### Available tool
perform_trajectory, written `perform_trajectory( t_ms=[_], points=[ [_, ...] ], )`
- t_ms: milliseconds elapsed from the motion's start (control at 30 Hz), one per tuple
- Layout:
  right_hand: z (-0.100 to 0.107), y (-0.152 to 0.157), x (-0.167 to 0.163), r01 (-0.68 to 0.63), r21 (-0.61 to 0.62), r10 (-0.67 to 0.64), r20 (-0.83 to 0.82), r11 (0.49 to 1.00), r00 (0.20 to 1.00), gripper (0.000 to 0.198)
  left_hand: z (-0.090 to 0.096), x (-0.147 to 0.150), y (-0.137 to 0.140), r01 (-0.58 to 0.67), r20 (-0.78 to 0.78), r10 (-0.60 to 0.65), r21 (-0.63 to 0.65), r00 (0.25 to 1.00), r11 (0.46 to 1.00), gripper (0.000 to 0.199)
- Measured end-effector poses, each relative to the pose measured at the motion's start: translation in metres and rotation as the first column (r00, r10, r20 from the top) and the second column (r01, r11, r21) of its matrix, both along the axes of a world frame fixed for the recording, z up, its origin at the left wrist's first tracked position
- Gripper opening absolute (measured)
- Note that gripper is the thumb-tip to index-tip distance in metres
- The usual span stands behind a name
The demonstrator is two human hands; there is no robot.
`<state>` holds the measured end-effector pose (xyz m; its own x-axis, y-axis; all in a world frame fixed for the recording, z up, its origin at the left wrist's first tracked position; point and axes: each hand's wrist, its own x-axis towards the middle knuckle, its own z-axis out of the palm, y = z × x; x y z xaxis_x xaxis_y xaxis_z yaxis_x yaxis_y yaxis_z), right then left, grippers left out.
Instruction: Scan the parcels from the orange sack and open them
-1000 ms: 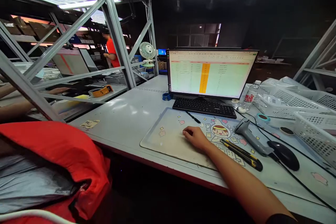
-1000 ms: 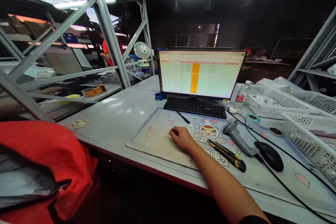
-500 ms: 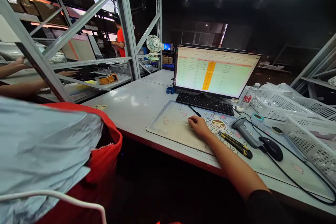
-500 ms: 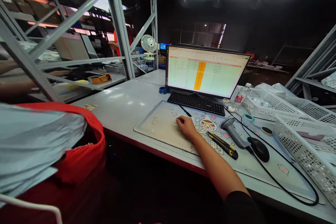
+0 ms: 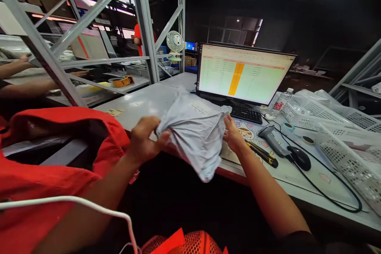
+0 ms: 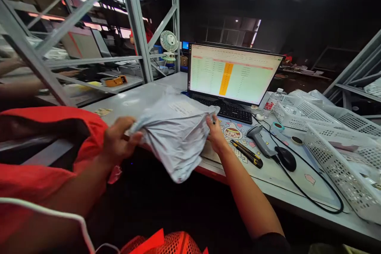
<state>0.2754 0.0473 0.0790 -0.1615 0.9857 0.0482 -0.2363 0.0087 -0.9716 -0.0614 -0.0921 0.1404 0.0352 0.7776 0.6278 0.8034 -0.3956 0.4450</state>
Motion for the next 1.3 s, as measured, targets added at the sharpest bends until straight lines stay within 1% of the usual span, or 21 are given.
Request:
perform_trajectory(
  t_ms=[67,100,167,200,267,333,367,467,533,600,667,733,833,933,1033,1067,1133,1200,1233,1267,1300],
  points=[
    [-0.016,0.003,0.015,0.208,0.0,-0.207,0.128,0.978,0.97,0.099,0.005,0.003,0.007,0.048,-0.001,-0.048,-0.06,0.999,0.997,0.09],
    [-0.023,0.003,0.022,0.259,0.031,-0.259,0.205,0.965,0.944,0.097,0.009,0.008,0.011,0.026,-0.003,-0.026,-0.07,1.0,0.997,0.09],
    [-0.036,0.002,0.034,0.257,0.128,-0.286,0.352,0.958,0.891,0.09,0.014,0.027,0.022,-0.027,-0.034,0.025,-0.046,0.999,0.999,0.084],
    [-0.04,-0.001,0.039,0.235,0.176,-0.288,0.417,0.956,0.862,0.087,0.012,0.041,0.028,-0.014,-0.079,0.011,-0.041,0.997,0.999,0.082],
    [-0.044,-0.009,0.049,0.198,0.239,-0.299,0.537,0.951,0.789,0.086,-0.005,0.074,0.039,0.178,-0.222,-0.214,-0.172,0.951,0.969,0.084],
    [-0.042,-0.02,0.062,0.172,0.249,-0.298,0.679,0.953,0.67,0.084,-0.037,0.106,0.047,0.243,-0.36,-0.392,-0.393,0.847,0.887,0.089],
    [-0.038,-0.026,0.069,0.158,0.253,-0.297,0.75,0.954,0.592,0.08,-0.055,0.119,0.048,0.239,-0.394,-0.433,-0.452,0.811,0.859,0.087],
    [-0.017,-0.037,0.083,0.093,0.393,-0.398,0.836,0.915,0.378,0.06,-0.097,0.139,0.046,0.248,-0.417,-0.434,-0.429,0.798,0.869,0.089],
    [0.001,-0.036,0.079,0.011,0.551,-0.52,0.781,0.835,0.346,0.052,-0.107,0.141,0.045,0.258,-0.413,-0.428,-0.407,0.804,0.876,0.089],
    [0.013,-0.029,0.061,-0.097,0.628,-0.555,0.741,0.772,0.378,0.051,-0.106,0.14,0.044,0.271,-0.407,-0.436,-0.402,0.803,0.875,0.088],
    [0.015,-0.016,0.036,-0.225,0.59,-0.489,0.786,0.775,0.377,0.053,-0.104,0.137,0.045,0.282,-0.402,-0.442,-0.398,0.802,0.873,0.089],
    [0.004,-0.004,0.015,-0.321,0.445,-0.356,0.885,0.836,0.299,0.056,-0.105,0.13,0.043,0.282,-0.403,-0.442,-0.398,0.801,0.873,0.087],
    [-0.02,0.009,0.003,-0.335,0.227,-0.169,0.966,0.915,0.196,0.064,-0.108,0.114,0.037,0.283,-0.406,-0.442,-0.396,0.8,0.874,0.081],
    [-0.037,0.013,0.004,-0.315,0.201,-0.141,0.969,0.927,0.205,0.067,-0.1,0.105,0.029,0.265,-0.4,-0.431,-0.406,0.809,0.874,0.074],
    [-0.04,0.015,0.005,-0.288,0.221,-0.147,0.955,0.932,0.257,0.066,-0.083,0.125,0.022,0.264,-0.411,-0.437,-0.413,0.8,0.872,0.07],
    [-0.038,0.017,0.007,-0.276,0.235,-0.149,0.942,0.932,0.302,0.064,-0.08,0.137,0.019,0.292,-0.415,-0.455,-0.398,0.788,0.87,0.071],
    [-0.03,0.019,0.02,-0.233,0.285,-0.16,0.883,0.93,0.442,0.059,-0.082,0.164,0.012,0.368,-0.429,-0.5,-0.356,0.752,0.859,0.075],
    [-0.017,0.019,0.048,-0.13,0.368,-0.233,0.785,0.921,0.574,0.057,-0.094,0.186,0.006,0.398,-0.456,-0.506,-0.317,0.732,0.861,0.079],
    [-0.009,0.018,0.068,-0.047,0.414,-0.306,0.741,0.909,0.598,0.057,-0.102,0.193,0.004,0.396,-0.471,-0.494,-0.296,0.731,0.869,0.079],
    [-0.001,0.016,0.09,0.053,0.459,-0.404,0.714,0.887,0.571,0.057,-0.111,0.197,0.002,0.39,-0.483,-0.475,-0.272,0.735,0.88,0.078],
    [0.006,0.013,0.114,0.157,0.499,-0.507,0.711,0.852,0.487,0.057,-0.118,0.199,0.001,0.386,-0.491,-0.458,-0.247,0.741,0.889,0.076]
  ],
)
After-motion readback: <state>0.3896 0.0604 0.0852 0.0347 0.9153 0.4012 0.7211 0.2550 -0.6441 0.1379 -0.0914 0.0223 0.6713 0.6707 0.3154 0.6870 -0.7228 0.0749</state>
